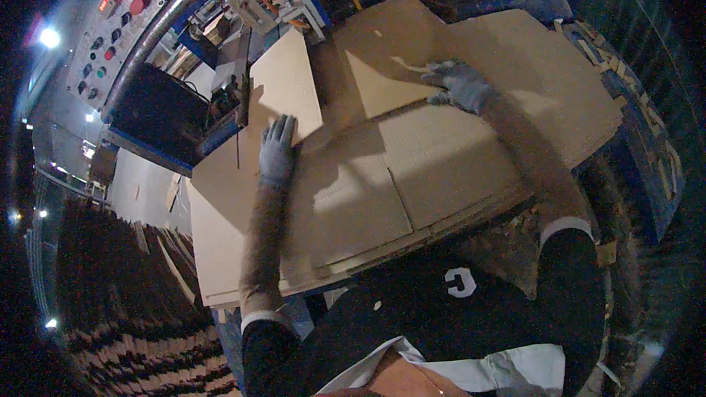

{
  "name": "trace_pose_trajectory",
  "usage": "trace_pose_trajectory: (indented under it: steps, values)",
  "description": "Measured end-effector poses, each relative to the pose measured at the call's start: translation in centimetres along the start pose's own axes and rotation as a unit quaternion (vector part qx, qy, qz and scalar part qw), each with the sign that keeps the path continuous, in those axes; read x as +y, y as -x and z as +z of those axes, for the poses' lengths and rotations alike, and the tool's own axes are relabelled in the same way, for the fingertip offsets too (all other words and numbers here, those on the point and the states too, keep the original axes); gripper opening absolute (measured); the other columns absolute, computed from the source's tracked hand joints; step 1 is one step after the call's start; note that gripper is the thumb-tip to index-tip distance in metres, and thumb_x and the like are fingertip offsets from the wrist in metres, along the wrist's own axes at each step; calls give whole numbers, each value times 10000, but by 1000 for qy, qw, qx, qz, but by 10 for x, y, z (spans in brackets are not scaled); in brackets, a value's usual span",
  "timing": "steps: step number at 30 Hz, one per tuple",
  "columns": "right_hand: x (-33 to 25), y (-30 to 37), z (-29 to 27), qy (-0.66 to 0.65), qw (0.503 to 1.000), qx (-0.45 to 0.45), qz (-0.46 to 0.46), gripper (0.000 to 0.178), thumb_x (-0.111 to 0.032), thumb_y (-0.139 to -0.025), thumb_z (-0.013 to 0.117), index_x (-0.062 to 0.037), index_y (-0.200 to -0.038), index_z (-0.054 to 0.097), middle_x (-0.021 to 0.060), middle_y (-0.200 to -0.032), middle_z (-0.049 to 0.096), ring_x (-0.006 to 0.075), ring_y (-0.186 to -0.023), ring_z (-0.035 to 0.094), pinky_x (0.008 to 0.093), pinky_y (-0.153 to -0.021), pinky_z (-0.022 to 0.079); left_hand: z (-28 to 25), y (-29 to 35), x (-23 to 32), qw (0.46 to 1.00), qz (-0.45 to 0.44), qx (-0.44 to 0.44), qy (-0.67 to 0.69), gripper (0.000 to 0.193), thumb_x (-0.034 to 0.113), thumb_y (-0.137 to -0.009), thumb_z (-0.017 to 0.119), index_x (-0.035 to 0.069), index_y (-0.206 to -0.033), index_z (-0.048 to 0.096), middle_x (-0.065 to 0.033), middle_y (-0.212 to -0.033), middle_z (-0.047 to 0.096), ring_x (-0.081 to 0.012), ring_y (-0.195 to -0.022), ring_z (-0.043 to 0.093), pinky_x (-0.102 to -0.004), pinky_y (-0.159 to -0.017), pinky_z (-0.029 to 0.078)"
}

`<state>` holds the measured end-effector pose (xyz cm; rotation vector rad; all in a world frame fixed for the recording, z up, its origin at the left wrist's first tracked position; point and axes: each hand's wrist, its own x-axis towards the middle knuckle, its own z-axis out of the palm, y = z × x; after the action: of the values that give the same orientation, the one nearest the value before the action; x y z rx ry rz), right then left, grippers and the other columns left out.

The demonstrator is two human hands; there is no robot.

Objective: The person repeatedly picks up flat cardboard sheets from a stack and places them onto a growing pile on a workbench. The hands align each sheet before setting it down, continuing the same pick-and-place cycle throughout the clip.

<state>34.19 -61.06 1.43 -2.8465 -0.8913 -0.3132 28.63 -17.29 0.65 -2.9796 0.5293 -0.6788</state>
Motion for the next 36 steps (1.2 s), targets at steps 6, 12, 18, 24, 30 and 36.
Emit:
trace_pose_trajectory:
  steps: [6,12,18,24,30,36]
  values:
    - [12,8,19,-3,992,127,10,536,-406,-840,619,-62,-1245,553,182,-1299,520,370,-1157,522,440,-987,415,-15,-5,1,984,-144,83,58,723,192,-827,584,18,-1444,248,-250,-1447,315,-426,-1329,310,-504,-1078,272]
    - [47,215,-18,-196,839,254,440,358,-210,-906,537,-59,-1230,524,149,-1183,593,283,-1019,590,377,-844,488,-69,228,-59,752,-629,154,-124,788,490,-879,564,-68,-1381,322,-278,-1347,436,-417,-1135,523,-399,-917,464]
    - [66,301,22,193,875,-57,440,440,-202,-908,502,-101,-1335,466,194,-1343,478,397,-1194,487,456,-950,447,-71,372,-94,706,-676,-90,-191,745,610,-903,412,43,-1386,390,-272,-1371,415,-401,-1205,484,-419,-994,410]
    - [102,299,74,363,837,133,386,539,-106,-874,513,-180,-1387,365,180,-1283,497,422,-1079,520,513,-843,471,-75,341,-96,607,-772,128,-135,908,677,-795,530,-48,-1330,421,-246,-1258,542,-390,-1104,559,-442,-932,456]
    - [108,297,66,293,849,278,340,494,-94,-830,539,-237,-1300,485,151,-1213,536,378,-1018,540,537,-773,479,-114,311,-96,650,-744,156,20,901,699,-773,531,8,-1345,442,-240,-1295,519,-391,-1140,538,-448,-950,431]
    - [71,250,12,139,819,430,354,396,-151,-864,551,-196,-1257,544,146,-1106,603,349,-968,580,475,-775,495,-137,297,-86,720,-639,220,158,888,525,-819,620,-105,-1375,333,-261,-1385,422,-340,-1225,471,-393,-1030,359]
